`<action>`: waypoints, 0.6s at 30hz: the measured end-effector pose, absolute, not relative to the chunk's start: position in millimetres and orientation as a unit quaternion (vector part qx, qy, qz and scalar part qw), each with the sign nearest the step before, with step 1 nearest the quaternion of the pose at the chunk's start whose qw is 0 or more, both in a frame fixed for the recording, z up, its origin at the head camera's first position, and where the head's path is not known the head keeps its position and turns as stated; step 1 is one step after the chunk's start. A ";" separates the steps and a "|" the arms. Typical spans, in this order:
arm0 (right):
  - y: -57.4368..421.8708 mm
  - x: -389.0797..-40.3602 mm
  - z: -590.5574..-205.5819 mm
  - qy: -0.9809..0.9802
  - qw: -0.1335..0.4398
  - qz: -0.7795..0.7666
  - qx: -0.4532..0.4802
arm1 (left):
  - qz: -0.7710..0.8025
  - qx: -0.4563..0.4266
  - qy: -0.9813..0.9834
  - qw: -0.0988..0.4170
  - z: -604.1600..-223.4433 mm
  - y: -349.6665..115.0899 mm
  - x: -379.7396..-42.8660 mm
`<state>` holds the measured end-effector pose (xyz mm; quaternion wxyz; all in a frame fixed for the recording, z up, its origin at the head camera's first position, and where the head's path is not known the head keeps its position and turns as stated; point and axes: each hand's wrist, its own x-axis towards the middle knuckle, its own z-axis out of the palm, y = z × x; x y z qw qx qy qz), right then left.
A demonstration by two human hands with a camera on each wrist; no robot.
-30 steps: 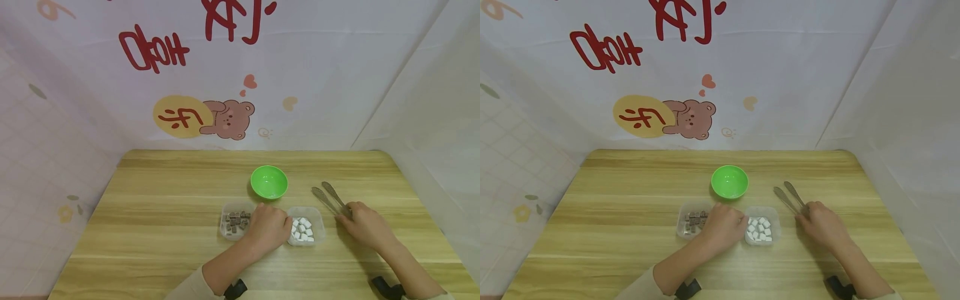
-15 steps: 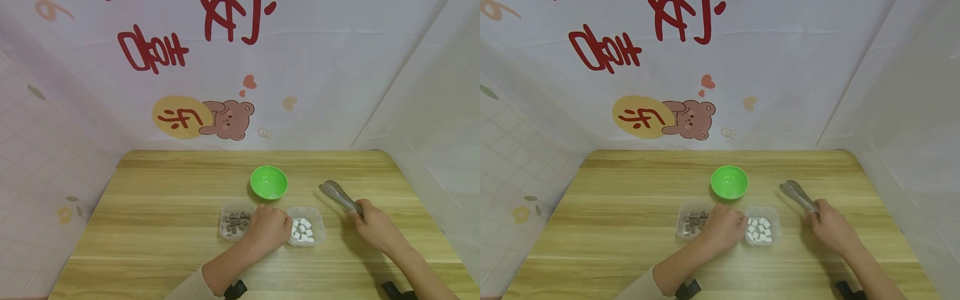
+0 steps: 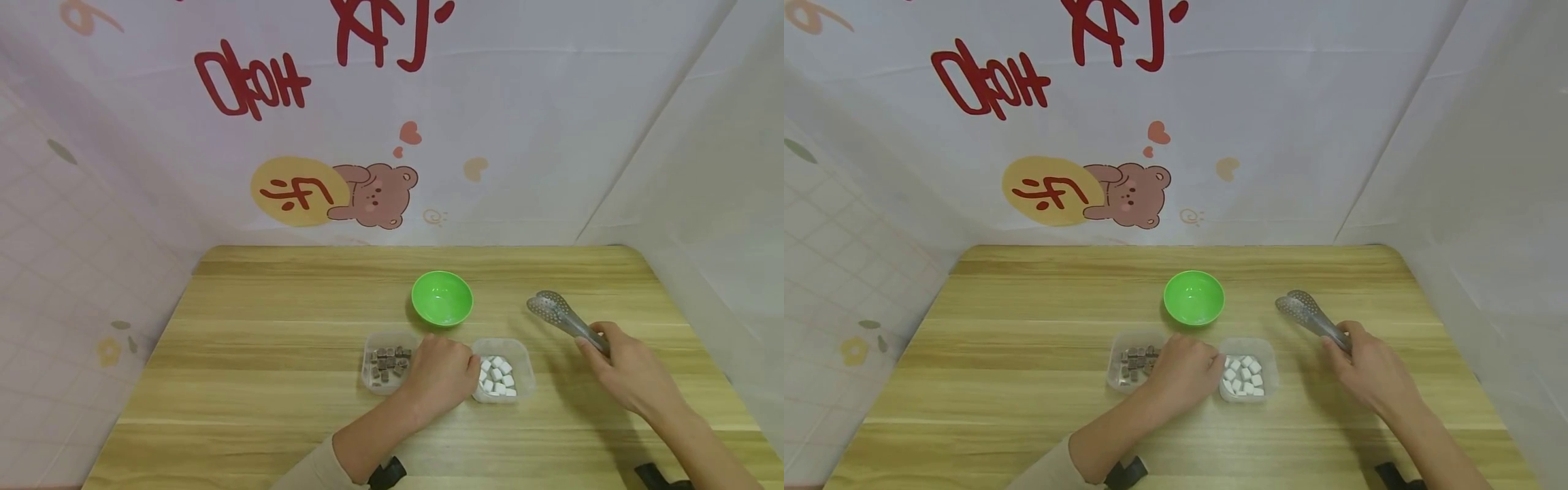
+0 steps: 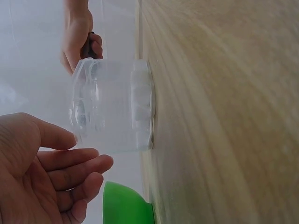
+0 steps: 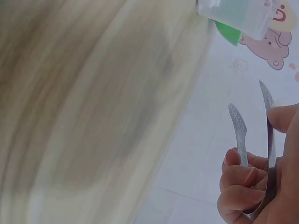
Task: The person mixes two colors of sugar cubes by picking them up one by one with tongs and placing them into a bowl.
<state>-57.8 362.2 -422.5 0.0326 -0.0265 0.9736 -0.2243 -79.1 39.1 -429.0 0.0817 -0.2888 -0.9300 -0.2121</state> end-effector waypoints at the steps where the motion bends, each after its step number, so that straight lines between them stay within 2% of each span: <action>1: 362.1 -58.0 -421.1 0.975 0.028 -0.219 -0.028 | -0.211 -0.291 -0.929 0.084 -429.2 38.9 -79.3; 6: 358.5 -55.6 -412.8 0.978 -0.025 -0.198 -0.055 | -0.204 -0.300 -0.927 0.097 -429.8 39.2 -80.2; 18: 351.6 -42.5 -399.4 0.962 -0.153 -0.159 -0.161 | -0.205 -0.302 -0.927 0.088 -428.8 38.5 -78.6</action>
